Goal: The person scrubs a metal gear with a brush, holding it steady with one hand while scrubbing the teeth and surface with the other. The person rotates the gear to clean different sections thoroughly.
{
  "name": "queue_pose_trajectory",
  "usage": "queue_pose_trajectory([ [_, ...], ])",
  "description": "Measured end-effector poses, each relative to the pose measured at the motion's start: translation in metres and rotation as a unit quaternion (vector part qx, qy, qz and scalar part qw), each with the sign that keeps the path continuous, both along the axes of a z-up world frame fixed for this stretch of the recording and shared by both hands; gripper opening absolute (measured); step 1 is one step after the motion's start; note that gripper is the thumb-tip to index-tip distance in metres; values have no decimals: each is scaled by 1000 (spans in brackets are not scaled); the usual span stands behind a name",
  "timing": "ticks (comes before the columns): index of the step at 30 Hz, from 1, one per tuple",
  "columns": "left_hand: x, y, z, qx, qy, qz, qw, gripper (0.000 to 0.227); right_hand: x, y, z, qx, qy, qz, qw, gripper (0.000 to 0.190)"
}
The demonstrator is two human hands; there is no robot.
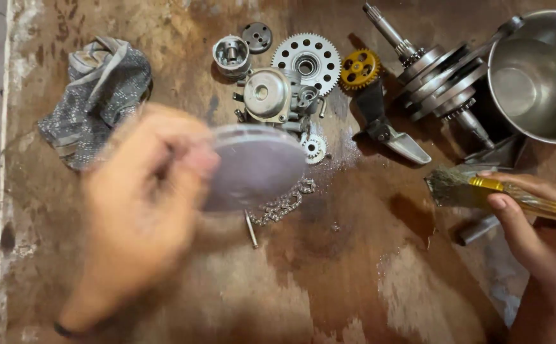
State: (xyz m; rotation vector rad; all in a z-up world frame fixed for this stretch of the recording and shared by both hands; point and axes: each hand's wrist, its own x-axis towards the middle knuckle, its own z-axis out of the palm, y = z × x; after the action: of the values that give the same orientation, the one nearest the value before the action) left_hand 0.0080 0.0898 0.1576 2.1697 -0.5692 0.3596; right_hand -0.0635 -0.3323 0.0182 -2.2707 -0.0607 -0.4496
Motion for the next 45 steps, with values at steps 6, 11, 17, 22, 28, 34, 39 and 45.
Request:
queue_pose_trajectory([
  [6, 146, 112, -55, -54, -78, 79, 992, 18, 9, 11, -6, 35, -26, 16, 999, 14],
  [11, 284, 173, -151, -187, -77, 69, 977, 18, 12, 13, -15, -26, -23, 7, 999, 18],
  [17, 364, 213, -217, -132, 53, 203, 969, 35, 17, 15, -18, -72, -3, 8, 997, 20],
  [22, 346, 181, -184, 161, -273, 254, 914, 20, 20, 23, -12, -68, 26, 9, 997, 27],
  [28, 277, 29, -102, 46, -92, -109, 989, 39, 22, 31, -6, -64, 40, 5, 997, 25],
  [34, 276, -80, -111, 274, -90, -218, 933, 79, 24, 33, -9, -114, 34, 17, 993, 27],
  [39, 281, -114, -119, 461, 110, -184, 861, 103, 22, 33, -5, -74, 44, 13, 996, 26],
  [45, 309, -103, -131, 414, 63, -185, 889, 73, 21, 29, -6, -41, 19, 16, 999, 24],
])
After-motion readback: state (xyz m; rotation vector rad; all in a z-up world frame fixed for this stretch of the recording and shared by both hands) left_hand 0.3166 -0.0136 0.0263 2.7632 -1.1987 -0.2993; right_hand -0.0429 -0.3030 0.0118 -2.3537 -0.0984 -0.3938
